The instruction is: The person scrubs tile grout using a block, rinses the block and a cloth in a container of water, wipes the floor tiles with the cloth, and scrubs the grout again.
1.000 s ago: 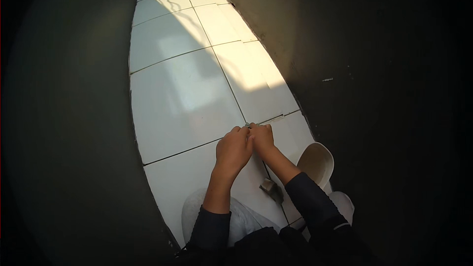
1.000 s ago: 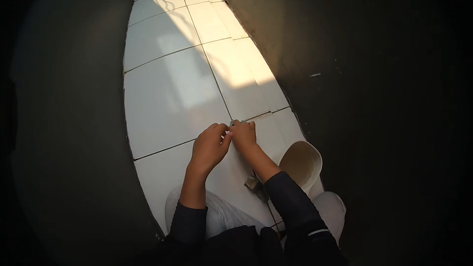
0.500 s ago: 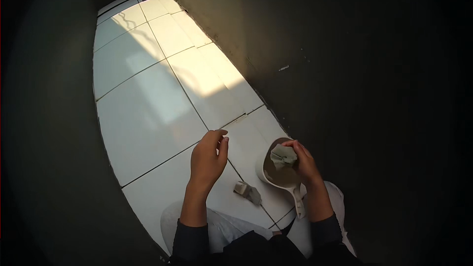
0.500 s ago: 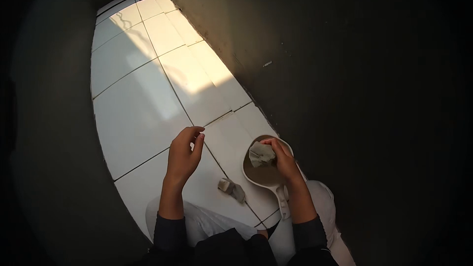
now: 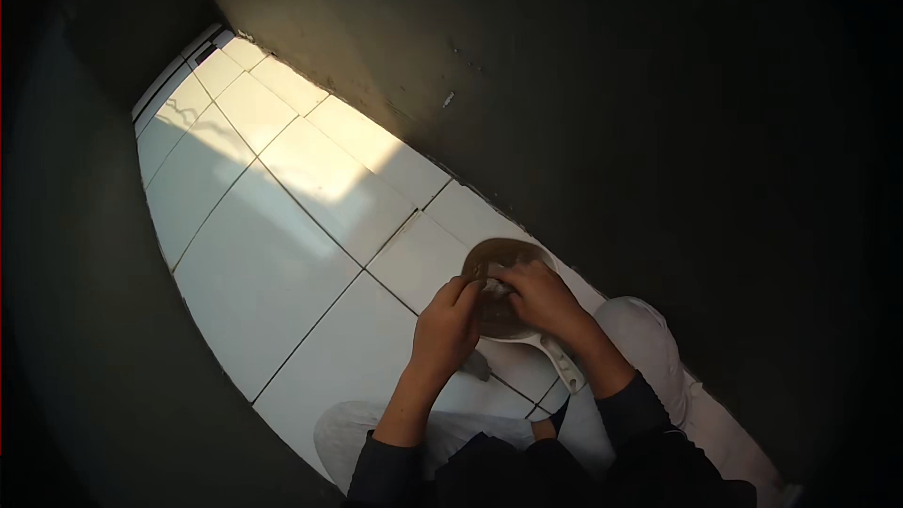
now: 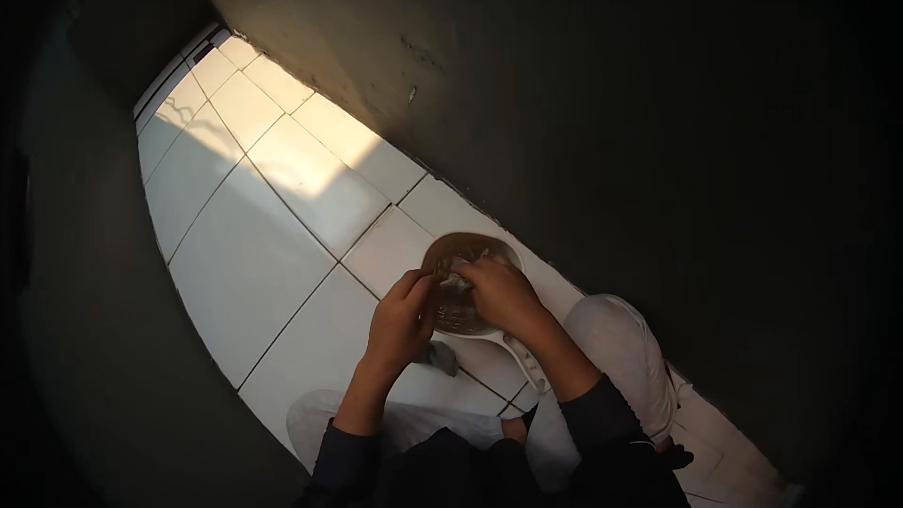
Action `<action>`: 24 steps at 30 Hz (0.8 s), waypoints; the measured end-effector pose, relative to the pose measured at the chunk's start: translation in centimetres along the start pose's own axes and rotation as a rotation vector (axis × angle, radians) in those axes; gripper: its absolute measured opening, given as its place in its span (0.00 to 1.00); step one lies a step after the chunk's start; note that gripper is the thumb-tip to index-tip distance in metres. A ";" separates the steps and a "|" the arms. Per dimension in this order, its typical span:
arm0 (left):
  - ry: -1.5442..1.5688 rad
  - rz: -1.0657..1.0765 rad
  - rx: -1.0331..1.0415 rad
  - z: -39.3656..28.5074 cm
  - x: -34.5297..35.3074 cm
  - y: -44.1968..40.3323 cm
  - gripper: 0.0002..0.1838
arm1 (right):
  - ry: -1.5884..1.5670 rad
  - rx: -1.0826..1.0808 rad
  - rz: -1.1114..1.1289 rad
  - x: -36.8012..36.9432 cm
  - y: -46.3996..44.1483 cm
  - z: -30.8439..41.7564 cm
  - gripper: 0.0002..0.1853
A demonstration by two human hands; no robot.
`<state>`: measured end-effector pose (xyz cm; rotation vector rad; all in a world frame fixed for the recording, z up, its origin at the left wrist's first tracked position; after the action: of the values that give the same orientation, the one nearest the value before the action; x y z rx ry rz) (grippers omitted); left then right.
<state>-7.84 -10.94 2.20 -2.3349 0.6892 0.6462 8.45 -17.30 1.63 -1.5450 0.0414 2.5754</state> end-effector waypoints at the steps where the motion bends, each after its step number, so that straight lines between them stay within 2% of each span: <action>1: -0.002 0.021 0.010 -0.1 0.2 0.0 0.15 | -0.012 0.017 -0.010 -0.1 0.0 0.1 0.24; 5: -0.094 0.016 0.074 -0.8 1.0 0.1 0.16 | -0.074 0.122 -0.096 -1.5 -0.4 1.2 0.18; 7: -0.155 0.017 0.118 -1.2 1.7 -0.3 0.17 | -0.205 0.201 -0.043 -2.1 -0.7 0.8 0.17; 9: -0.306 0.001 0.129 -1.2 2.5 -0.6 0.17 | -0.235 0.166 -0.067 -2.2 -0.7 0.2 0.20; 11: -0.339 0.045 0.118 -0.7 3.2 -0.8 0.17 | -0.189 0.089 0.017 -2.2 -0.7 0.1 0.22; 13: -0.373 0.084 0.097 -0.5 3.6 -1.0 0.16 | -0.148 0.059 0.012 -1.7 -0.2 0.0 0.21; 15: -0.486 0.244 0.017 -0.4 3.8 -1.0 0.16 | -0.109 0.027 0.014 -0.7 0.0 -0.3 0.20; 18: -0.555 0.254 -0.023 -0.9 4.1 -0.9 0.17 | -0.003 0.062 0.118 0.9 -0.2 -0.8 0.19; 20: -0.538 0.242 -0.038 -0.9 4.2 -0.7 0.17 | 0.034 0.140 0.172 0.7 -0.7 -0.9 0.13; 21: -0.523 0.228 -0.050 -0.8 4.2 -0.6 0.18 | 0.037 0.137 0.177 0.2 -0.7 -0.7 0.13; 24: -0.390 0.120 -0.014 -0.7 4.0 -0.6 0.16 | -0.082 0.073 0.019 -3.7 -0.8 0.9 0.09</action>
<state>-4.29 -12.24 0.50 -2.1011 0.6452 1.1248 9.47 -16.83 5.35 -1.4203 0.1410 2.6175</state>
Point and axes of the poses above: each hand's wrist, its own y-axis away from the middle knuckle, its own x-axis out of the palm, z = x × y, the point moved 2 cm from there along -y, towards the middle knuckle, and after that the axes turned 4 degrees about -z, right-handed, at the moved point
